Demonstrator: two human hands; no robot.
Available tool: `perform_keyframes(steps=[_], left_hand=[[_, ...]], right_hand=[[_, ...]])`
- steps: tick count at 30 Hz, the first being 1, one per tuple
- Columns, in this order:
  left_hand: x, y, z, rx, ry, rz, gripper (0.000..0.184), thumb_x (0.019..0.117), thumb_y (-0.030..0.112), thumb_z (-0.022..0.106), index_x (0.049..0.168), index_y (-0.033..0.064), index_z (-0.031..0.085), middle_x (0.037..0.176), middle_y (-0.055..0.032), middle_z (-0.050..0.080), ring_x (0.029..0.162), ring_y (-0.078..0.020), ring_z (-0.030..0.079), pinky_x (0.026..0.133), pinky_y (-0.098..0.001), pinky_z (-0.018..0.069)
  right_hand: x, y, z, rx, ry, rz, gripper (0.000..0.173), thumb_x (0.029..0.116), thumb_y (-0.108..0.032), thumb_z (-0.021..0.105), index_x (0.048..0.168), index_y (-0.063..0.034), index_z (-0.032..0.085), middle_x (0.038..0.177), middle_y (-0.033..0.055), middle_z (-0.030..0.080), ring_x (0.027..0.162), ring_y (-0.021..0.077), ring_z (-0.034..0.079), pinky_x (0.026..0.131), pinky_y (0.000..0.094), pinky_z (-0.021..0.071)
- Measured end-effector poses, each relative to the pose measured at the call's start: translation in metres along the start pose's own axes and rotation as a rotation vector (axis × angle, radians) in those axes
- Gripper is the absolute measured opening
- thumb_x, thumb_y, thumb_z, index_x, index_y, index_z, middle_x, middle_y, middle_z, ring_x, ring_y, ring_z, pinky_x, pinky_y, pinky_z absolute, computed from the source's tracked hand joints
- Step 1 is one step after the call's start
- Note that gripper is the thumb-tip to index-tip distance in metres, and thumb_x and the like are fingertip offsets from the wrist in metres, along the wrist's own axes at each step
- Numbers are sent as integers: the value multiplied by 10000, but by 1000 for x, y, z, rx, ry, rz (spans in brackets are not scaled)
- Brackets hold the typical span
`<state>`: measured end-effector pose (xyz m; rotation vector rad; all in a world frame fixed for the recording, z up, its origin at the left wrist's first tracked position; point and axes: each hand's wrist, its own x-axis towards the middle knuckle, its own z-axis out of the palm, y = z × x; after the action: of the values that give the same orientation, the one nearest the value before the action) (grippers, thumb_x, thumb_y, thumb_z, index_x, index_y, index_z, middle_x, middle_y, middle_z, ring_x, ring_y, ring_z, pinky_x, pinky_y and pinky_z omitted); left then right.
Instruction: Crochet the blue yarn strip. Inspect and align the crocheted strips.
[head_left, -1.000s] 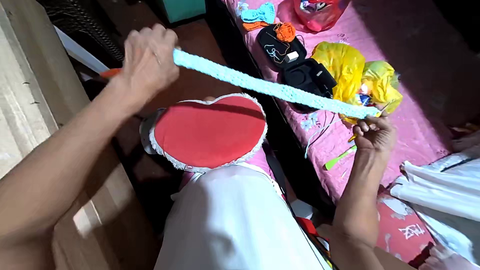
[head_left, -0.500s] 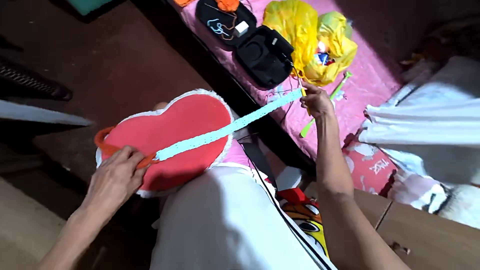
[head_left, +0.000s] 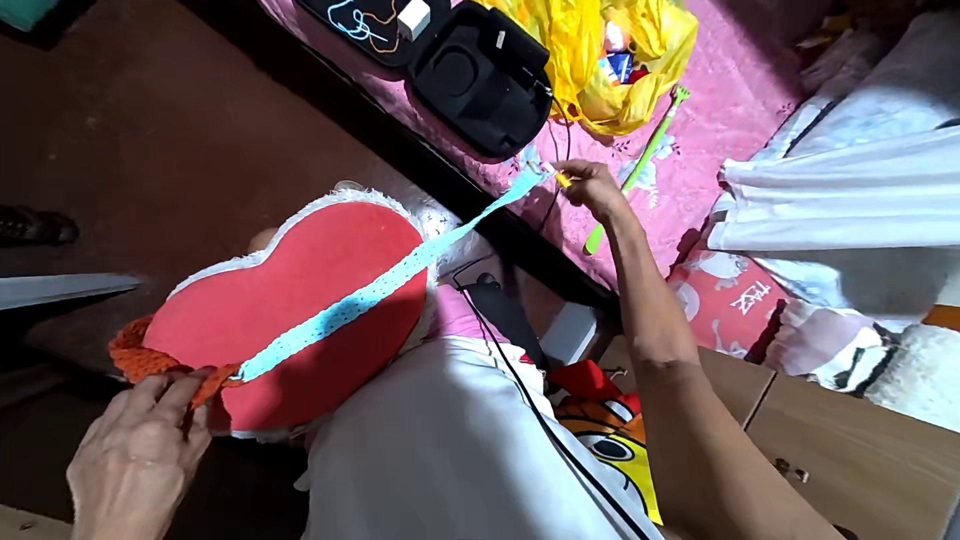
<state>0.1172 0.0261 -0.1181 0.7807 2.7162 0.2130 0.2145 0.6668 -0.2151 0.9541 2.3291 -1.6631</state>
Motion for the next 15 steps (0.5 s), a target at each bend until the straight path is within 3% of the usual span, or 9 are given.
perform_keyframes(steps=[4,7,9,11,13,15], left_hand=[[2,16,5,20,11,-75,459,1003,250,453,1373,15,587,1211,-355,605,1098,-580,601,863,-711,465],[-3,27,0,-16,-32,-115,594,993,370,471,1499,60,491,1282,-360,574,1141,-595,571,893,-728,441],[-7,30,-5,-90,-59,-146,721,954,492,524,1554,101,435,1338,-328,564,1188,-560,562,929,-724,427],[-7,30,-15,-225,-77,-187,785,947,554,556,1562,84,422,1378,-308,559,1225,-493,576,972,-681,447],[-6,30,-23,-350,-62,-192,671,1013,486,510,1529,59,469,1364,-292,578,1200,-427,606,968,-607,481],[-7,27,-17,-389,-15,-165,539,1046,410,489,1466,79,559,1308,-255,632,1152,-397,643,944,-592,506]], right_hand=[[4,22,-1,-102,-348,78,393,849,96,528,1205,16,673,873,56,668,592,49,506,549,247,447],[8,32,-15,-208,-404,212,414,892,131,513,1243,-1,687,936,98,690,634,89,528,581,282,458],[10,33,-25,-253,-277,270,363,910,118,544,1218,-6,692,955,113,679,662,114,523,607,318,463],[16,36,-31,-176,-23,304,366,941,85,535,1277,-7,650,977,118,653,675,121,518,622,323,470],[29,48,-32,-11,266,309,409,943,55,539,1338,-28,606,986,100,637,658,101,508,605,294,465],[43,63,-28,58,493,306,451,923,36,527,1364,-31,587,984,118,629,666,126,520,610,325,480]])
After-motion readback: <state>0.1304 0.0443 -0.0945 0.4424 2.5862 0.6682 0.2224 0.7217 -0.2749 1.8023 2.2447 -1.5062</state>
